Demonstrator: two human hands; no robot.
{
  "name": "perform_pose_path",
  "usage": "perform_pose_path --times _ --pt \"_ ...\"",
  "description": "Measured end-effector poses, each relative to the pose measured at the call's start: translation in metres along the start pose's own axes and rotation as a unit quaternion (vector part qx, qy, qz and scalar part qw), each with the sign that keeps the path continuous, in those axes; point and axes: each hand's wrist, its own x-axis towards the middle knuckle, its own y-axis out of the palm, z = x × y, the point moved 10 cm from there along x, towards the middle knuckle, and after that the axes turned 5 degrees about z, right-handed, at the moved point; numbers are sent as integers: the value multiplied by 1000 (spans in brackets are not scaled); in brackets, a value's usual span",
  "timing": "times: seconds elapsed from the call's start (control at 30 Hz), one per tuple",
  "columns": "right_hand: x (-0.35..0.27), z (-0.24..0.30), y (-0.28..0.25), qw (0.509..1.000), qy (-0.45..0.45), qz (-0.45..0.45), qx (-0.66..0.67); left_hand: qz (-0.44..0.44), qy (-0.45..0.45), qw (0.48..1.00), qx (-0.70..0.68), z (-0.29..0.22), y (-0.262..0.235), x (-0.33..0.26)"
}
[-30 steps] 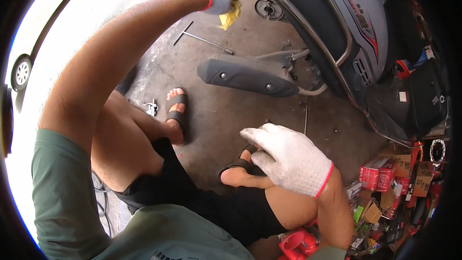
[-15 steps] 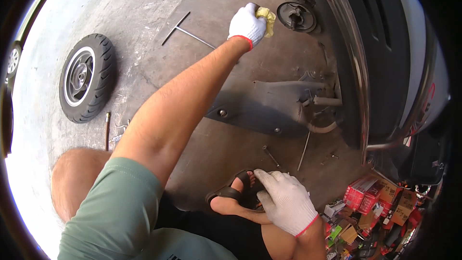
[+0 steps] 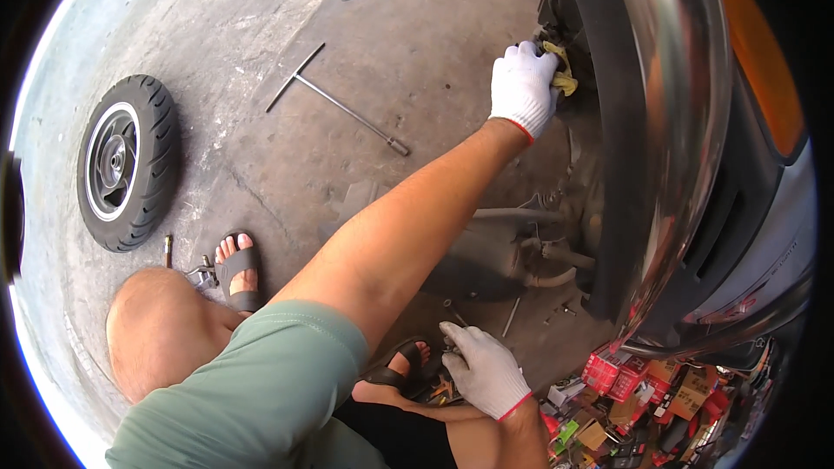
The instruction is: The person cleans the rear wheel hub of a scooter using a brush and a cloth. They then retrieve a new brake drum from a box and install it onto the hub. Finally, they mount the rear tire onto the scooter's axle.
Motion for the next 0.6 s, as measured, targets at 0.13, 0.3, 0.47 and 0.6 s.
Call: perform_pose_path --times 0.13,0.3,0.47,0.6 --pt "0 -19 -4 999 36 -12 15 -18 -37 999 -22 13 2 3" --pt "-4 -33 -13 997 70 -26 26 -72 -307 944 -91 109 -3 -40" --pt "-7 -35 -15 997 62 -42 33 9 -385 901 -200 124 28 -66" --pt "-4 -26 -18 997 59 -46 35 -52 -302 924 -229 92 34 -41"
